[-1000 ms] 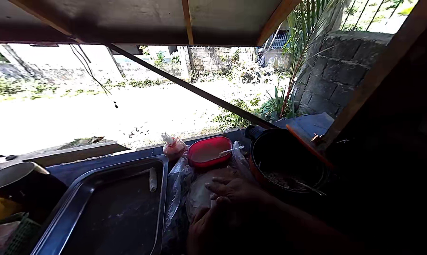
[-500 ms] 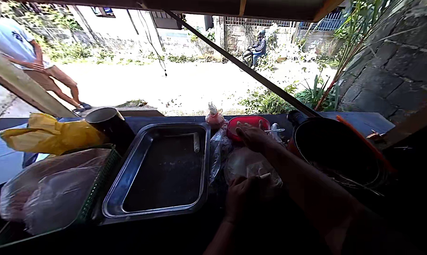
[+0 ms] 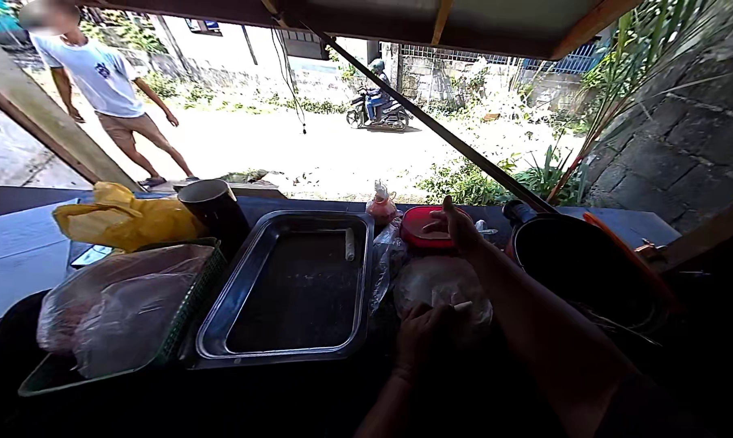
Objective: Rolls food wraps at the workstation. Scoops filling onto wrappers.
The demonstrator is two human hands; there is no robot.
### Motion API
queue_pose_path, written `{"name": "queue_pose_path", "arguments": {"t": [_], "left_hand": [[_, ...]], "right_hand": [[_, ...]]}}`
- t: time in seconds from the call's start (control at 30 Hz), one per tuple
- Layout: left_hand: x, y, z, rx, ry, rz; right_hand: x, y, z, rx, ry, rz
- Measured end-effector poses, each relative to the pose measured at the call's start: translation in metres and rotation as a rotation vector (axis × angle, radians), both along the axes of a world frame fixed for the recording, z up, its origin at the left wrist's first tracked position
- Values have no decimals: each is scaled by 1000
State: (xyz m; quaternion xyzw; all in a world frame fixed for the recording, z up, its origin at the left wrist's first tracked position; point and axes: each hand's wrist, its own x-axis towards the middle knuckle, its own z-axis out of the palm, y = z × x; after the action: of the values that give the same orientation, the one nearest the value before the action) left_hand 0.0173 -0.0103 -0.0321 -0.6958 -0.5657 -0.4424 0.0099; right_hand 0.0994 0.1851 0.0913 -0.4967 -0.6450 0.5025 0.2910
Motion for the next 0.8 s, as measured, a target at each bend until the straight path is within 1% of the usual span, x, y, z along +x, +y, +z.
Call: {"name": "queue_pose_path", "arguments": {"t": [0.07, 0.17, 0.23, 0.3, 0.4, 0.47, 0.57, 0.63, 0.73, 0.8], "left_hand": [[0, 0, 0, -4, 4, 7], [-1, 0, 0, -3, 9, 15], [0, -1, 2, -18, 12, 15], [0, -1, 4, -29, 12, 16], [0, -2, 5, -35, 16, 19], [-1, -1, 5, -36, 13, 7], [-1, -1, 3, -23, 1, -3], [-1, -2, 3, -28, -7, 0], [-2, -2, 4, -25, -10, -2], [-2, -1, 3, -12, -6, 2]], "right_hand": [[3, 0, -2, 15, -59, -13], [9, 2, -8, 108, -291, 27], [13, 1, -10, 140, -335, 44], [16, -3, -9, 156, -264, 16], [18, -12, -1, 120, -61, -43], [23, -21, 4, 106, 43, -39], [37, -42, 6, 140, 95, 74], [48, -57, -5, 201, 68, 182], [65, -76, -27, 306, -25, 366], [71, -83, -45, 389, -183, 468]]}}
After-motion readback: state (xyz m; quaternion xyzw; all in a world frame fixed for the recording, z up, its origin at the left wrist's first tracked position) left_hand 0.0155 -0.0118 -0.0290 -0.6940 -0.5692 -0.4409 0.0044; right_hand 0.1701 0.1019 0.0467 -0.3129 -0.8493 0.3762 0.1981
